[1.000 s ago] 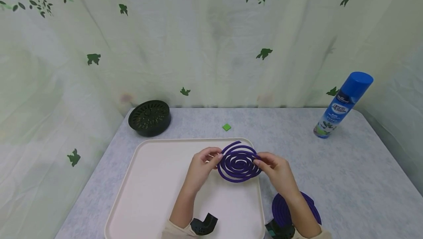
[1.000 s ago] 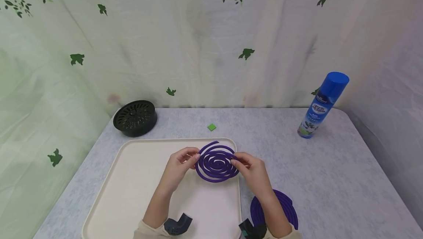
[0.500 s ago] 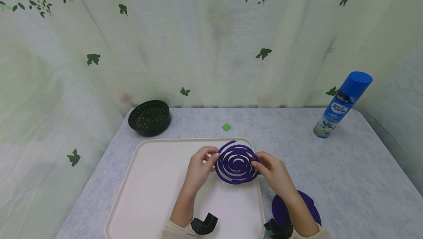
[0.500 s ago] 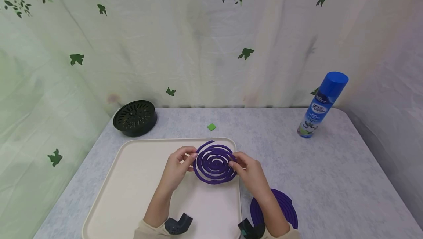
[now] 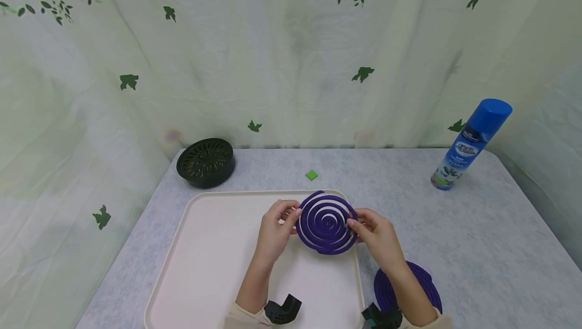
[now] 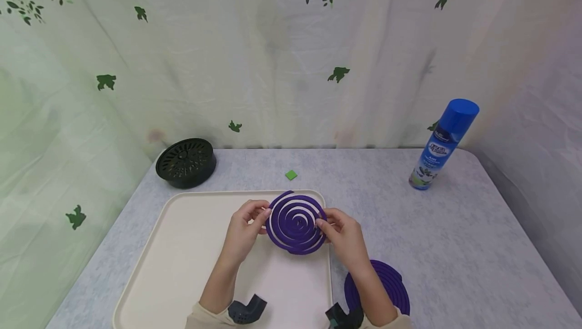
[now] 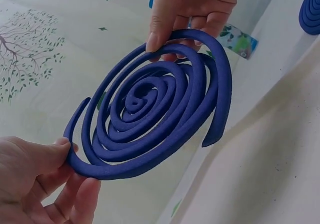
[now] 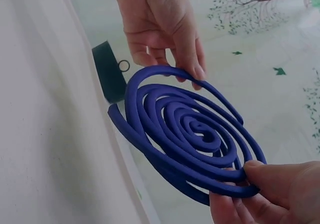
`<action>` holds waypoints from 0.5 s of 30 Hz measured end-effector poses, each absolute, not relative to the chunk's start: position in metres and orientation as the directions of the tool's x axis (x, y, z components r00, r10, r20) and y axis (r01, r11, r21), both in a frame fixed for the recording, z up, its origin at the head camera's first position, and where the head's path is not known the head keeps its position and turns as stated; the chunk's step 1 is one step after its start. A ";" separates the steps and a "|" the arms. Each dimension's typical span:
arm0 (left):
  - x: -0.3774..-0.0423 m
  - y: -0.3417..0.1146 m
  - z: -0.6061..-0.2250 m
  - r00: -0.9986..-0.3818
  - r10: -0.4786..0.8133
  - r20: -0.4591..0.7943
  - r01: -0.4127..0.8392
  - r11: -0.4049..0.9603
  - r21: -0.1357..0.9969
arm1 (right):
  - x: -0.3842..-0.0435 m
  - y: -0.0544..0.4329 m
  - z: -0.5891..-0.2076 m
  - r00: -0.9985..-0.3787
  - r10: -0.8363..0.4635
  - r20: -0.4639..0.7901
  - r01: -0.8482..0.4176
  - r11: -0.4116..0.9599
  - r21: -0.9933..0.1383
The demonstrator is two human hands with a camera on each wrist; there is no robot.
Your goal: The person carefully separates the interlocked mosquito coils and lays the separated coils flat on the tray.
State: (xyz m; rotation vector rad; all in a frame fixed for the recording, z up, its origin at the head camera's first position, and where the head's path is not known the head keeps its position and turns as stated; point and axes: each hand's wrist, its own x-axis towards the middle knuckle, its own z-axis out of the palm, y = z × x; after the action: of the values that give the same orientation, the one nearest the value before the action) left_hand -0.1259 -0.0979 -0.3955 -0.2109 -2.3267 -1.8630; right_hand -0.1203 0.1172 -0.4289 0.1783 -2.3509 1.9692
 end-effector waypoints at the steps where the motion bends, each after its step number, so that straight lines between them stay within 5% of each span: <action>1: -0.126 -0.098 -0.396 -0.977 0.012 0.212 0.209 0.216 0.954 | -0.120 0.116 -0.428 -0.992 -0.037 0.123 -0.128 0.165 -0.978; 15: -0.126 -0.097 -0.397 -0.974 -0.032 0.225 0.213 0.217 0.953 | -0.121 0.105 -0.428 -0.993 0.037 -0.112 0.112 -0.001 -0.994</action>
State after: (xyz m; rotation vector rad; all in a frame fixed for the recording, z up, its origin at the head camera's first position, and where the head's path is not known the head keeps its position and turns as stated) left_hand -0.1258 -0.0974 -0.3970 -0.1733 -2.2901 -1.8435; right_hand -0.1211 0.1054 -0.4280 -0.1679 -2.2572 2.2546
